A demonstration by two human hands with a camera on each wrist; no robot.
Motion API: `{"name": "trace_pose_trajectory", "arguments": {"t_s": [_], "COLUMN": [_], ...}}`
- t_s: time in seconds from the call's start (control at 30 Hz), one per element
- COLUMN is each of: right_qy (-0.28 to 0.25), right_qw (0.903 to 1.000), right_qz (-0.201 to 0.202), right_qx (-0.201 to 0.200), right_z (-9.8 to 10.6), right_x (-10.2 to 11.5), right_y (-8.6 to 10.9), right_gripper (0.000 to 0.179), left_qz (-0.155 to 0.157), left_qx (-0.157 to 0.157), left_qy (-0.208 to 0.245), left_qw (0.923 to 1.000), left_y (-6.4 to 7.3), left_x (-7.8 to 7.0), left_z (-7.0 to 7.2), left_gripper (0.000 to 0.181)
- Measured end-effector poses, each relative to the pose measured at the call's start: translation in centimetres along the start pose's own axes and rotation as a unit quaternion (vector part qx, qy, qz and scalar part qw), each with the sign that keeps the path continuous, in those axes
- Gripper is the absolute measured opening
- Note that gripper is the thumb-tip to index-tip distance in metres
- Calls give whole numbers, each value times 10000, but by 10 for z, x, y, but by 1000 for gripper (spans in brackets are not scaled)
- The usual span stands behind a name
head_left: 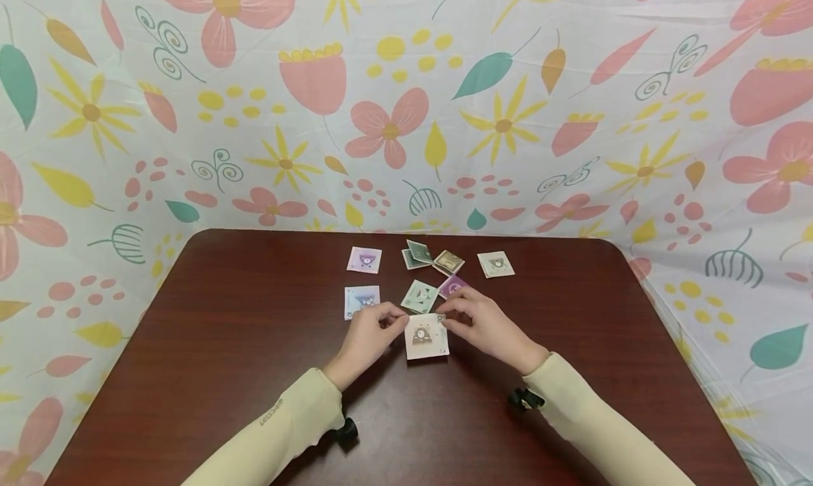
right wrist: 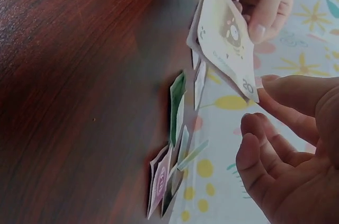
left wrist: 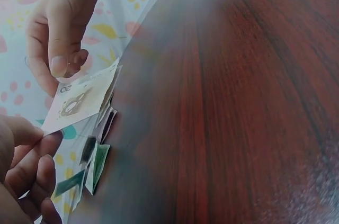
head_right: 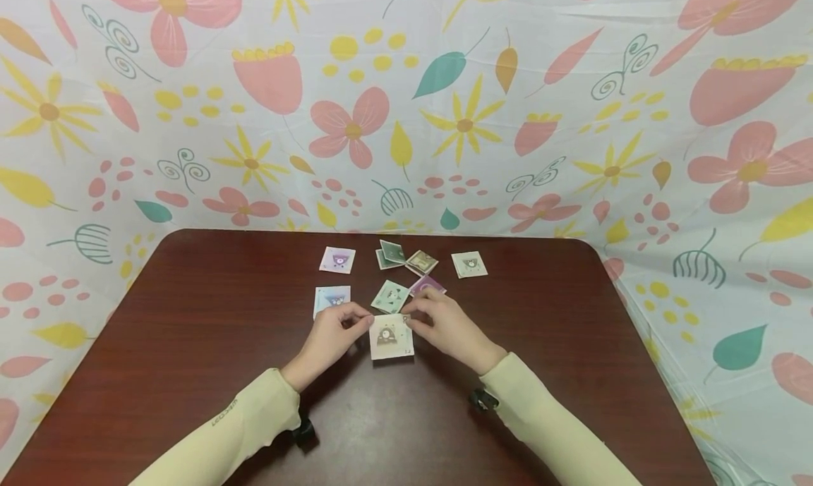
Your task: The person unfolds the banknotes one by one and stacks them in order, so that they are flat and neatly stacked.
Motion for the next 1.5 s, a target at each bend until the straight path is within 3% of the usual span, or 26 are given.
{"name": "trace_pose_trajectory", "arguments": {"t_s": [0.37,0.53,0.8,1.07,1.3,1.5], "right_qy": [-271,-225,-324,-483,-629,-830], "right_qw": [9993,9988,9987,9978,9967,9943], "right_qz": [-259,-403,-322,-420,-442,-566], "right_qx": [70,-149,-221,-167,-275,-360], "right_z": [-2,-1,5,8,12,20], "right_x": [-2,-3,-1,-3,-2,-3], "right_y": [-2,-2,1,5,9,12], "right_gripper": [12,8,9,12,11,11], "left_qz": [-123,-242,-588,-1092,-1015,-1094], "left_qx": [-134,-103,315,643,868,846], "left_qy": [-19,202,470,262,505,396], "left_qw": [9998,9994,9967,9916,9898,9896], "left_y": [-1,0,1,2,4,5], "left_x": [-2,-1,-2,-7,-8,-13], "left_z": [0,-2,-5,-5,-6,-3], "left_gripper": [5,5,30,22,23,23]}}
Point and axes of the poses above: each hand's wrist, its own y-axis away from the middle knuckle, its own z-axis out of the back of the hand, x = y × z, the point moved 6 cm from there along -y, towards the middle knuckle, and after that the axes turned 2 degrees about -x, right-handed, at the moved point
